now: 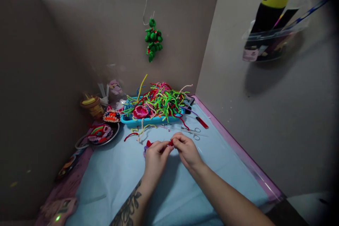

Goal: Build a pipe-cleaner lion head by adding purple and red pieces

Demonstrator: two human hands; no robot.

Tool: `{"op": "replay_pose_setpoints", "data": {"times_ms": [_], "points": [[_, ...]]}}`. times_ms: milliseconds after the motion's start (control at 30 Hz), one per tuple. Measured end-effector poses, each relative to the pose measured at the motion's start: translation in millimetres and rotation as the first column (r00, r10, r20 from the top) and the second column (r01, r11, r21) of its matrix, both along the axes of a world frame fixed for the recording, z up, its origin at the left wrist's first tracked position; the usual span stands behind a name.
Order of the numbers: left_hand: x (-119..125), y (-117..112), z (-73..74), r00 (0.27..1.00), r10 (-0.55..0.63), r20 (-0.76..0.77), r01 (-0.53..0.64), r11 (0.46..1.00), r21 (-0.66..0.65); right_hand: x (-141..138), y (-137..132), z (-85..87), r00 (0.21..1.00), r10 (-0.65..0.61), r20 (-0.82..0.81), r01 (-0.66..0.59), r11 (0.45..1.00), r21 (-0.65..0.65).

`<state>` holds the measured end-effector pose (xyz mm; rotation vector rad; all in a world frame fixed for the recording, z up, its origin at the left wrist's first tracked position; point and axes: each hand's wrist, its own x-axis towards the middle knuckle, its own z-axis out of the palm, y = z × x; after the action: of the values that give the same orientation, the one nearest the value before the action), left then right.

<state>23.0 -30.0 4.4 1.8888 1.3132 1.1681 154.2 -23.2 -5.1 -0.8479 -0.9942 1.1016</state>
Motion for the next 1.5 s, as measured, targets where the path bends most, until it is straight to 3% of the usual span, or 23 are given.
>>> {"op": "replay_pose_setpoints", "data": {"times_ms": [300, 367, 433, 500, 567, 667, 733, 1100, 1300, 1500], "points": [[1.3, 0.9, 5.2, 0.999, -0.003, 0.038, 0.003, 1.0, -0.02, -5.2, 0.2, -9.2, 0.988, 0.066, -0.137, -0.085, 0.988, -0.132], [-0.1, 2.9, 6.1, 0.999, -0.011, 0.052, 0.015, 0.998, -0.063, -1.8, 0.1, -7.9, 0.993, 0.103, -0.055, -0.109, 0.986, -0.127], [-1.9, 4.7, 6.7, 0.998, -0.018, 0.058, 0.024, 0.994, -0.106, 4.8, -0.6, -3.0, 0.984, 0.1, 0.145, -0.092, 0.994, -0.06], [-3.6, 5.6, 7.2, 0.999, -0.024, 0.029, 0.027, 0.993, -0.112, 13.3, -1.4, 3.4, 0.915, 0.005, 0.403, -0.042, 0.996, 0.083], [-4.9, 5.3, 7.4, 0.998, -0.039, -0.047, 0.036, 0.997, -0.065, 20.7, -1.9, 8.6, 0.789, -0.134, 0.6, -0.027, 0.968, 0.251], [-6.6, 4.2, 7.6, 0.981, -0.064, -0.183, 0.07, 0.997, 0.025, 25.6, -2.5, 11.9, 0.632, -0.253, 0.732, -0.083, 0.918, 0.389], [-7.9, 4.5, 7.6, 0.972, -0.078, -0.223, 0.091, 0.995, 0.046, 25.0, -2.7, 12.2, 0.598, -0.258, 0.759, -0.104, 0.914, 0.392], [-10.0, 7.5, 8.6, 0.98, -0.103, -0.17, 0.108, 0.994, 0.018, 22.5, 0.3, 10.0, 0.762, -0.195, 0.617, 0.044, 0.967, 0.25], [-11.7, 5.7, 8.6, 0.981, -0.096, -0.167, 0.102, 0.994, 0.028, 20.6, 1.2, 9.3, 0.795, -0.166, 0.583, 0.074, 0.981, 0.178], [-11.9, 5.8, 9.5, 0.977, -0.106, -0.183, 0.117, 0.992, 0.05, 20.0, 2.6, 5.7, 0.809, -0.177, 0.561, 0.081, 0.978, 0.192]]}}
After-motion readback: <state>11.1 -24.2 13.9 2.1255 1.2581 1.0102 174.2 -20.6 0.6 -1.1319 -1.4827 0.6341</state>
